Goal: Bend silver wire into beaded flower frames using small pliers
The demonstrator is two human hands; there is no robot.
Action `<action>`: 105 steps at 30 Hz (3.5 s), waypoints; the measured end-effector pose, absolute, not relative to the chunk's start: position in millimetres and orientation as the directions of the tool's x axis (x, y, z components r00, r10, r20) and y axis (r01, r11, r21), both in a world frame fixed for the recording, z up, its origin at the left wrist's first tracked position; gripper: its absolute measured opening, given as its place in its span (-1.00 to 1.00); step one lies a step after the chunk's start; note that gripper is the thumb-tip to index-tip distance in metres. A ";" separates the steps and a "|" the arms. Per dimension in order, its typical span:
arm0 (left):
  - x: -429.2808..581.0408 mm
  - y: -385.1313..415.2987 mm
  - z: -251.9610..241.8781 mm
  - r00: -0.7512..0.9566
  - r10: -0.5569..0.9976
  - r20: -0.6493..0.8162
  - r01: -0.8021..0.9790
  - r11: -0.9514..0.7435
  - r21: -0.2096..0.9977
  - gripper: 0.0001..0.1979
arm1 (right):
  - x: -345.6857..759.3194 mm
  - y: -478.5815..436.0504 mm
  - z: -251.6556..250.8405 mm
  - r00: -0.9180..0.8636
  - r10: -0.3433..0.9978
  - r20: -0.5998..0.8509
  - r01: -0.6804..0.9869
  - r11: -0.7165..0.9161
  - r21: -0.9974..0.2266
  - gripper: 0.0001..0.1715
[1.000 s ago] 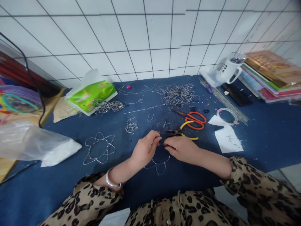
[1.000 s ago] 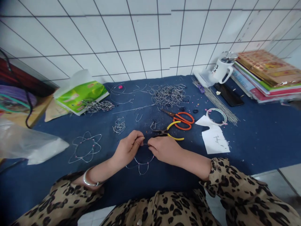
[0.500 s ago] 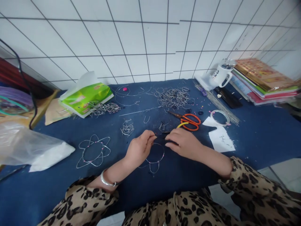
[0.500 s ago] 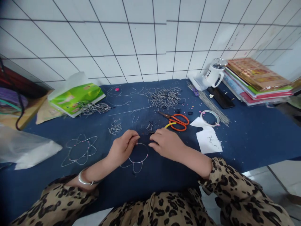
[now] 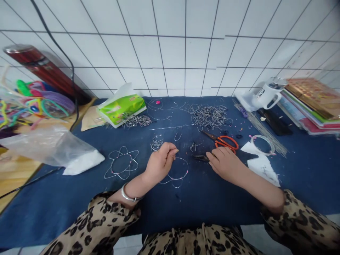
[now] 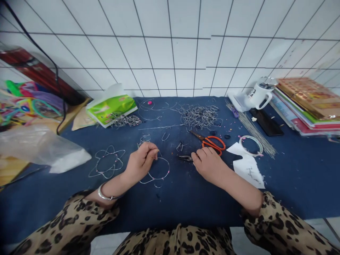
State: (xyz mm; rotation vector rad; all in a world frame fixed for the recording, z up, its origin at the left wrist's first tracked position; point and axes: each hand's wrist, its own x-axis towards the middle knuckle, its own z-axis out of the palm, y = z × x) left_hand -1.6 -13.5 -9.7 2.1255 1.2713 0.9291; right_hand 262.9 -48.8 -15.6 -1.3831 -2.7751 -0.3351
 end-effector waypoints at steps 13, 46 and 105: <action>-1.7 -13.1 -10.6 0.338 0.886 0.318 0.612 -0.464 0.640 -0.85 | 255.6 -56.9 -8.2 -0.433 0.877 0.208 0.764 0.480 -0.431 -0.67; -1.1 -20.8 -17.0 0.336 0.812 0.477 0.767 -0.530 0.363 -0.91 | 204.5 -49.1 22.9 -0.485 0.847 0.219 0.870 0.492 0.025 -0.63; 2.7 -26.5 -16.1 0.237 0.842 0.485 0.758 -0.472 0.449 -0.89 | 204.9 -56.9 18.9 -0.456 0.846 0.276 0.885 0.463 0.044 -0.65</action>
